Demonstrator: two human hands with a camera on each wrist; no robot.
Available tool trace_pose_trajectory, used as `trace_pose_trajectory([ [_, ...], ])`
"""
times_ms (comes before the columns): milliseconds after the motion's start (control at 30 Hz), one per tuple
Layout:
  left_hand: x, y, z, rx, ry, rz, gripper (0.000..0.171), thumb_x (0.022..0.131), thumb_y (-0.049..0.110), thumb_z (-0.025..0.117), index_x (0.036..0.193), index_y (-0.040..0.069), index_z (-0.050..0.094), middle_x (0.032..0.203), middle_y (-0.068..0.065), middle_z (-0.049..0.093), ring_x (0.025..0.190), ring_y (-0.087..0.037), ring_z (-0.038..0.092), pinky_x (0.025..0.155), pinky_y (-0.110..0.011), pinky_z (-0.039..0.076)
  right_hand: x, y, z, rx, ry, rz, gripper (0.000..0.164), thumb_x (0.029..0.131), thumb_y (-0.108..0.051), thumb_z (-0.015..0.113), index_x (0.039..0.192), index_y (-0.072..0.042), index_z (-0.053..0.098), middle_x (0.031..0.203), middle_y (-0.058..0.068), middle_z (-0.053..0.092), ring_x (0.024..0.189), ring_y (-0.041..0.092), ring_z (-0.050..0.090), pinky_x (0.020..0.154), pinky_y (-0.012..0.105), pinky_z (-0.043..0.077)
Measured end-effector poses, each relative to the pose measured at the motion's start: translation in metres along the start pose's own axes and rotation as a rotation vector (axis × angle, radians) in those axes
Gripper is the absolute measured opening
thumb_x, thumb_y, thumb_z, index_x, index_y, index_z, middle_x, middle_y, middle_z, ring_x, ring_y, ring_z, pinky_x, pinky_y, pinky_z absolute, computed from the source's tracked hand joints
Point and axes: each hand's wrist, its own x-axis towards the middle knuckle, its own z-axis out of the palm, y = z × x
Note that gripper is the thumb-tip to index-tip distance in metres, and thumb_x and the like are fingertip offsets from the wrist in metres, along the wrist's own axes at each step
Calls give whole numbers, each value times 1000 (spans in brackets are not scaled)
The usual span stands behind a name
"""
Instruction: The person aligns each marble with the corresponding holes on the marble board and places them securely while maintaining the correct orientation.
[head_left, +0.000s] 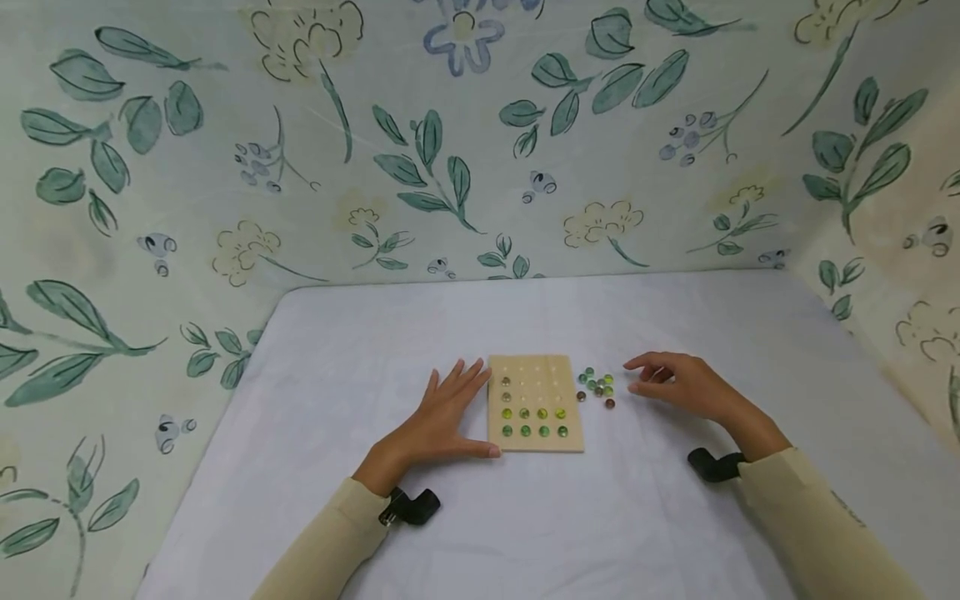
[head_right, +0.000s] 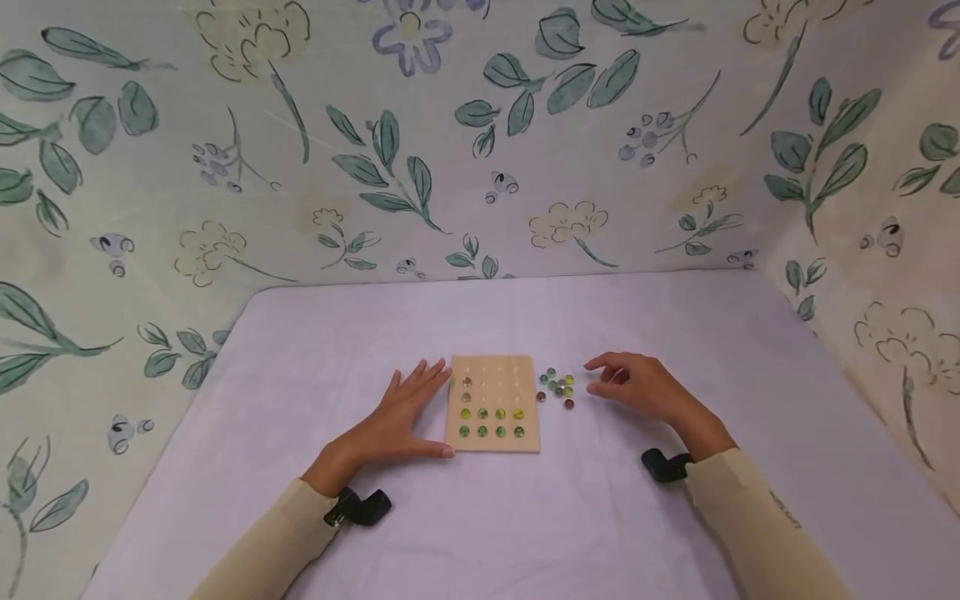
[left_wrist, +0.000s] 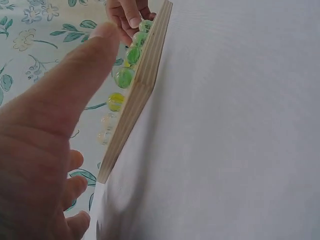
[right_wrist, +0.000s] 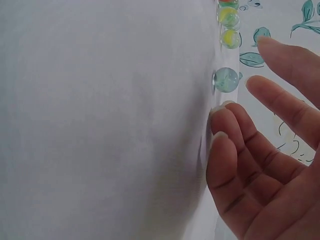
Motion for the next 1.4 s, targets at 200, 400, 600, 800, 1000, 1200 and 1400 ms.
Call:
trace_pose_trajectory([
  [200,1,-5,8,20,-9,12,112,69,73,69,155,19,22,161,3,15,148,-29,4,112,-59,-8,0,1,0,9,-15,21,36,84,-30,75,115,-12,69,88,0,61,85,19,58,75,36,49],
  [400,2,-6,12,55,-5,37,110,70,76,66,155,20,23,161,5,15,148,-29,4,110,-62,-10,0,5,-2,34,-35,16,30,84,-25,76,111,-13,70,84,-1,60,80,17,55,69,31,47],
  [600,2,-7,12,68,0,40,108,72,76,63,155,19,23,161,6,16,148,-28,5,111,-61,-10,2,9,-1,68,-47,9,28,83,-22,77,109,-13,71,83,0,59,76,16,54,65,25,46],
  [800,2,-9,13,88,-3,34,107,73,76,62,155,19,23,161,7,16,148,-26,5,112,-60,-10,3,10,-3,81,-67,-10,26,83,-20,77,107,-11,71,83,1,60,75,17,53,64,25,45],
  [1000,3,-10,15,91,2,35,105,73,76,61,154,20,25,160,7,17,148,-26,6,112,-60,-9,5,12,-3,69,-77,-15,21,84,-19,76,104,-13,73,81,-1,60,74,15,52,63,24,44],
  [1200,3,-11,16,87,10,40,106,73,77,61,154,19,25,160,6,18,148,-25,6,112,-60,-9,5,13,-3,80,-90,4,17,84,-15,75,101,-13,74,80,-1,60,74,16,49,62,24,43],
  [1400,3,-10,15,100,7,34,106,73,78,60,154,19,25,160,7,18,148,-25,6,111,-61,-9,6,12,-3,85,-86,-16,15,85,-11,74,99,-12,74,82,-1,61,75,16,50,63,24,43],
])
